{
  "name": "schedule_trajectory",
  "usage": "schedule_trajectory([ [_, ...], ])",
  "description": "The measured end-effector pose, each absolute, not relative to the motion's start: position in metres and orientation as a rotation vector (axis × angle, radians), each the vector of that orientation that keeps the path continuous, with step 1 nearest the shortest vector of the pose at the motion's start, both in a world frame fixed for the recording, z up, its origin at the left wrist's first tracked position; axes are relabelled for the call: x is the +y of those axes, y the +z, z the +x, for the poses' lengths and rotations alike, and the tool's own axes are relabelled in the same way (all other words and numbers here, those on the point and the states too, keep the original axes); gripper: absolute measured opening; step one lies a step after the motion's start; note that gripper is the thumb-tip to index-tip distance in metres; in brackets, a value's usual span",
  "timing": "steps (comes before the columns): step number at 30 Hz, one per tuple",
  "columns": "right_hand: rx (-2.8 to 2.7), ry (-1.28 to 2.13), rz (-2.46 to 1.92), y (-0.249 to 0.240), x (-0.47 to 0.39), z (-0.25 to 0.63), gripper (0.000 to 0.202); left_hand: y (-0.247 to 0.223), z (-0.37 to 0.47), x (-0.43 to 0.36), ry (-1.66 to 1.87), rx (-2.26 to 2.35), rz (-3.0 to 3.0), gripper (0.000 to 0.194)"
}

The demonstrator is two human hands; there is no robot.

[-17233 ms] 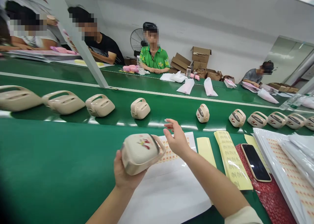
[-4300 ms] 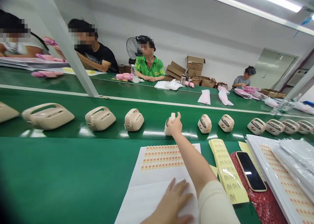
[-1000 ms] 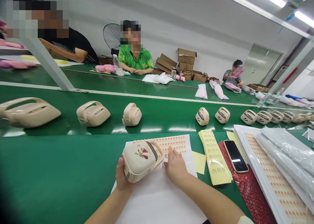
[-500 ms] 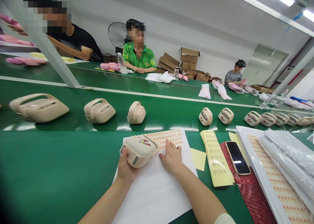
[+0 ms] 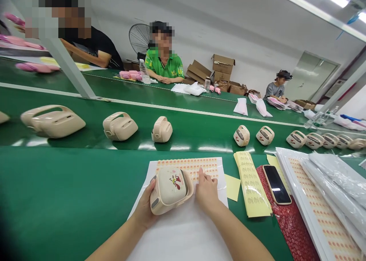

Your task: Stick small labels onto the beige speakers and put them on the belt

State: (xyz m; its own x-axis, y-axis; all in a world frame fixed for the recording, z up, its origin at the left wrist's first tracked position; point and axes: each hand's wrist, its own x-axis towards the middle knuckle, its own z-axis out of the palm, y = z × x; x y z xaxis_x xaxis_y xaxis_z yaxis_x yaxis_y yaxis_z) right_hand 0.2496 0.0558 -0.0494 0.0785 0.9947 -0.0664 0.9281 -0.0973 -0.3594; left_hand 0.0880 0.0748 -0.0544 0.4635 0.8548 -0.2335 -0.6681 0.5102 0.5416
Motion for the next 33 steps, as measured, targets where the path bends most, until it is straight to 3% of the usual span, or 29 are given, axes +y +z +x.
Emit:
schedule_trajectory([
  [6,-1.775,0.442,-2.105,-0.049,0.049,0.257,0.044,-0.068,0.083,0.051,0.966,0.569,0.739,0.062],
  [10,-1.638,0.466,-1.959,-0.065,0.052,0.262,0.044,-0.060,0.070,0.049,1.266,0.763,1.675,0.079],
  [12,-1.612,0.462,-1.930,-0.071,0.053,0.263,0.044,-0.054,0.063,0.047,1.286,0.761,2.202,0.079],
  [15,-1.613,0.418,-1.904,-0.074,0.054,0.263,0.044,-0.045,0.059,0.039,0.929,0.705,2.647,0.082],
  [19,-1.654,0.394,-1.886,-0.075,0.054,0.263,0.044,-0.032,0.069,0.020,0.334,0.731,2.697,0.089],
  [25,-1.705,0.324,-1.890,-0.078,0.055,0.264,0.043,-0.002,0.085,0.017,0.050,0.792,2.569,0.081],
  [27,-1.745,0.290,-1.891,-0.081,0.055,0.264,0.044,-0.003,0.076,0.027,0.192,0.697,2.462,0.072],
  [29,-1.810,0.228,-1.890,-0.084,0.055,0.264,0.045,-0.017,0.059,0.035,0.463,0.878,2.306,0.043],
  [31,-1.890,0.150,-1.885,-0.087,0.054,0.263,0.046,-0.041,0.039,0.038,0.727,1.302,2.214,0.038],
  [33,-1.958,0.107,-1.892,-0.089,0.054,0.261,0.046,-0.073,0.022,0.036,0.792,1.417,2.327,0.035],
])
